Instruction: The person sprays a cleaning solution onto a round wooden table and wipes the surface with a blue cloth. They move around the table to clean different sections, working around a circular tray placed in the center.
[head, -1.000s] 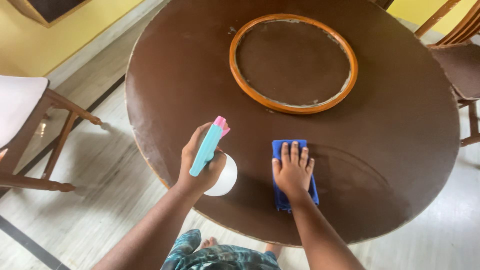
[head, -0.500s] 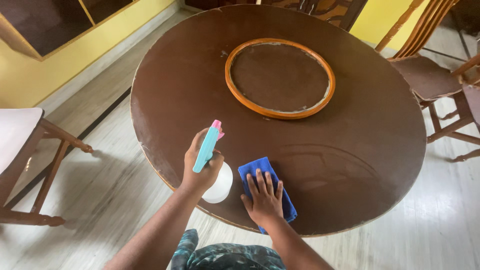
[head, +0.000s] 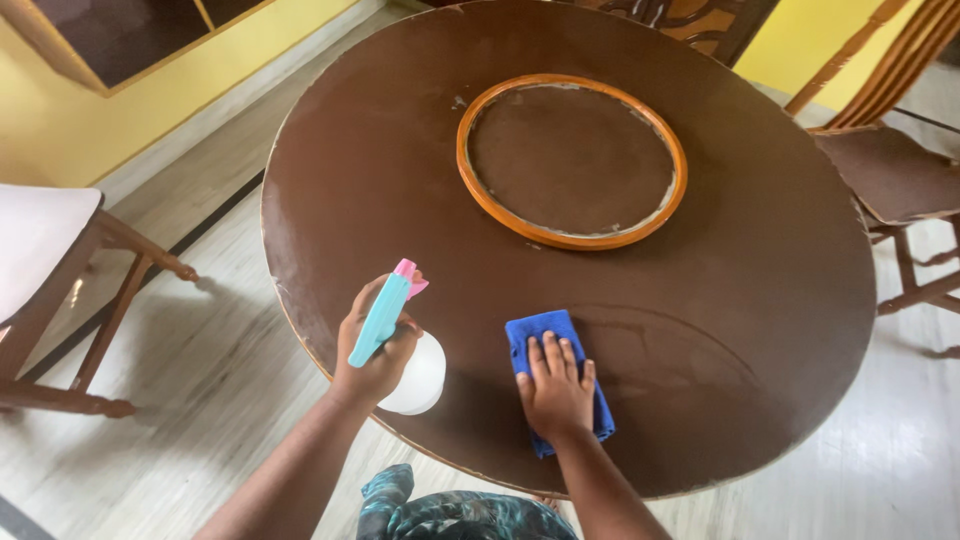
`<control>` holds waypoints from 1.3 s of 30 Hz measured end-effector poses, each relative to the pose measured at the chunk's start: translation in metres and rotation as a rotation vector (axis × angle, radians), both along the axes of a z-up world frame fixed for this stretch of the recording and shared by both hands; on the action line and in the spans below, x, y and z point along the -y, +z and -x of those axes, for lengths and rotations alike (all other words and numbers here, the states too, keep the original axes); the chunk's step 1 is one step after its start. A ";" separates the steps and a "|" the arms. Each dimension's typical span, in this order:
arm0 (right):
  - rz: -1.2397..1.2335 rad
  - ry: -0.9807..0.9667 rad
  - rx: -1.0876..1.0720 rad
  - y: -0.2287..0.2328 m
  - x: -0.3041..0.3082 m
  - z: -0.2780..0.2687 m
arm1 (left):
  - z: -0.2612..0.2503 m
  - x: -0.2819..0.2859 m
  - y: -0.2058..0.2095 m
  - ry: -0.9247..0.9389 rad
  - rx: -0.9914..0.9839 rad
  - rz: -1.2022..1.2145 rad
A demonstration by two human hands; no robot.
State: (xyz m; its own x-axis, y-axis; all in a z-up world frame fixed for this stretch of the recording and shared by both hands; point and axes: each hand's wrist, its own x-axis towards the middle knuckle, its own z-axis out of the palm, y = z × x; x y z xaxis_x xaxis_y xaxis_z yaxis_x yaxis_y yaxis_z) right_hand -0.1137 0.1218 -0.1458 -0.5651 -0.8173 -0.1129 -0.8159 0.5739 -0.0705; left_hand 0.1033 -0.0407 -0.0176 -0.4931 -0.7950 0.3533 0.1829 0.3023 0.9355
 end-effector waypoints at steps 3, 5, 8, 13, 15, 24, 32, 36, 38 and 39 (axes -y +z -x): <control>0.042 -0.061 -0.050 -0.009 -0.009 0.043 | 0.000 0.001 -0.008 0.010 -0.015 -0.004; 0.056 -0.132 -0.066 -0.015 -0.018 0.075 | -0.001 0.000 -0.012 0.026 -0.012 0.008; 0.057 -0.264 -0.066 -0.019 -0.038 0.121 | -0.001 0.001 -0.013 0.031 -0.026 0.031; 0.100 -0.458 -0.050 -0.025 -0.088 0.176 | -0.003 -0.002 -0.007 0.045 -0.009 0.015; 0.080 -0.536 -0.032 -0.025 -0.108 0.191 | -0.002 -0.004 -0.005 0.057 0.007 0.038; 0.072 -0.713 -0.061 -0.041 -0.160 0.205 | 0.000 -0.004 -0.004 0.070 0.024 0.061; 0.082 -0.783 -0.018 -0.037 -0.135 0.198 | 0.001 -0.003 -0.004 0.052 0.012 0.129; 0.076 -0.708 0.005 -0.033 -0.098 0.178 | 0.002 -0.005 0.000 0.018 0.005 0.033; 0.070 -0.643 0.000 -0.029 -0.073 0.161 | 0.003 -0.005 0.002 0.010 0.028 0.036; 0.065 -0.605 -0.017 -0.028 -0.060 0.150 | 0.004 -0.005 0.003 0.010 0.054 0.049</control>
